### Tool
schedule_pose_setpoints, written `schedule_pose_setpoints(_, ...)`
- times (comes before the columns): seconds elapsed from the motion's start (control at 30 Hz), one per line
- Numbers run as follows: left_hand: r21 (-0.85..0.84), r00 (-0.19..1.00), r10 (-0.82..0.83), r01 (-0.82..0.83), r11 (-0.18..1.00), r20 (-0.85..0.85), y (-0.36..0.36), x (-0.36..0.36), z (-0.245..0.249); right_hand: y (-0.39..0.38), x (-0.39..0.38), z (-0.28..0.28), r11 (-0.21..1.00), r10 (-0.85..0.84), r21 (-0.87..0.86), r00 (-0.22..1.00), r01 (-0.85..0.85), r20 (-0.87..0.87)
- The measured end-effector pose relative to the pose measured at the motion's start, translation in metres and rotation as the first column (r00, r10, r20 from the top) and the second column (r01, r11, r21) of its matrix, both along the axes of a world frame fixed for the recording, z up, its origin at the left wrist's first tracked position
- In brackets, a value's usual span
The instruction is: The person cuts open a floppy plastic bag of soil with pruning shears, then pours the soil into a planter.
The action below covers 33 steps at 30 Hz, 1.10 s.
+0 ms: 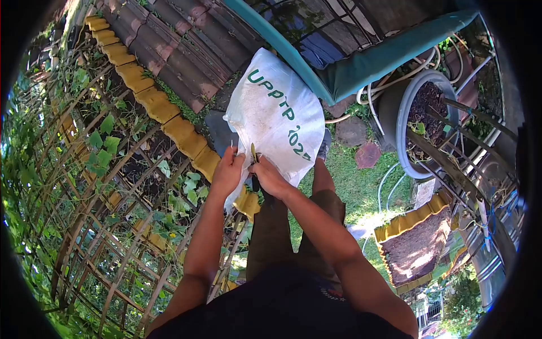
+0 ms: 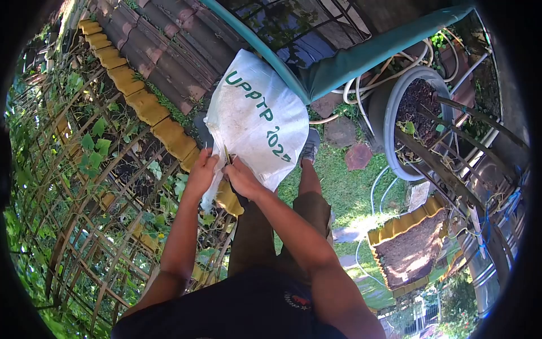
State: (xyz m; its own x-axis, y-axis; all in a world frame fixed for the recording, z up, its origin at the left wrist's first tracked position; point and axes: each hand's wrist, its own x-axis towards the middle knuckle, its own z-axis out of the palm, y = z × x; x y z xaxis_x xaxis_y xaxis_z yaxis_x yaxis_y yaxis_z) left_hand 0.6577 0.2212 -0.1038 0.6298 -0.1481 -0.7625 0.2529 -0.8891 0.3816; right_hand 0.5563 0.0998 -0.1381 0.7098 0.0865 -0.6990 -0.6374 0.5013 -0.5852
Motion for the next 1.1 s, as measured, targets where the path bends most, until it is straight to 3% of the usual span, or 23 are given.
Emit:
schedule_pose_setpoints(0.07,-0.003,0.999,-0.001,0.001,1.0,0.037,-0.018,0.01,-0.011,0.0,0.005,0.001,0.996,-0.09,-0.017,0.996,0.09,0.014)
schedule_pose_setpoints(0.2,0.139,0.982,-0.123,0.104,0.985,0.141,-0.054,0.012,-0.003,-0.007,0.006,-0.002,0.993,-0.115,0.006,0.993,0.115,-0.032)
schedule_pose_setpoints(0.4,0.007,0.895,-0.208,0.223,0.975,0.395,-0.041,0.002,-0.004,-0.023,-0.002,0.017,0.979,0.022,0.206,0.993,0.002,-0.114)
schedule_pose_setpoints(0.47,-0.028,0.926,-0.139,0.159,0.987,0.352,-0.044,-0.002,0.005,-0.021,0.0,0.02,0.956,0.019,0.29,0.984,0.034,-0.175)
schedule_pose_setpoints(0.5,-0.045,0.938,-0.106,0.127,0.991,0.329,-0.046,-0.002,0.008,-0.022,0.004,0.018,0.953,0.039,0.303,0.995,-0.009,-0.095)
schedule_pose_setpoints(0.6,-0.146,0.956,0.038,0.005,0.989,0.29,-0.047,-0.003,0.009,-0.019,0.005,0.013,0.977,-0.008,0.211,0.997,0.023,-0.071)
schedule_pose_setpoints(0.7,-0.123,0.929,-0.048,0.1,0.987,0.367,-0.041,-0.004,0.005,-0.021,0.007,0.016,0.983,0.001,0.185,0.995,0.017,-0.095)
schedule_pose_setpoints(0.9,-0.122,0.923,-0.051,0.105,0.987,0.381,-0.039,-0.009,0.005,-0.025,0.003,0.023,0.978,0.082,0.202,0.989,-0.056,-0.125)
schedule_pose_setpoints(1.0,-0.157,0.921,-0.045,0.114,0.981,0.387,-0.042,-0.008,0.013,-0.019,0.003,0.023,0.978,0.026,0.206,0.988,0.006,-0.151)
schedule_pose_setpoints(1.1,-0.158,0.966,0.045,-0.004,0.987,0.255,-0.051,-0.009,0.033,-0.019,0.01,0.006,1.0,-0.005,0.011,0.992,0.004,0.127)
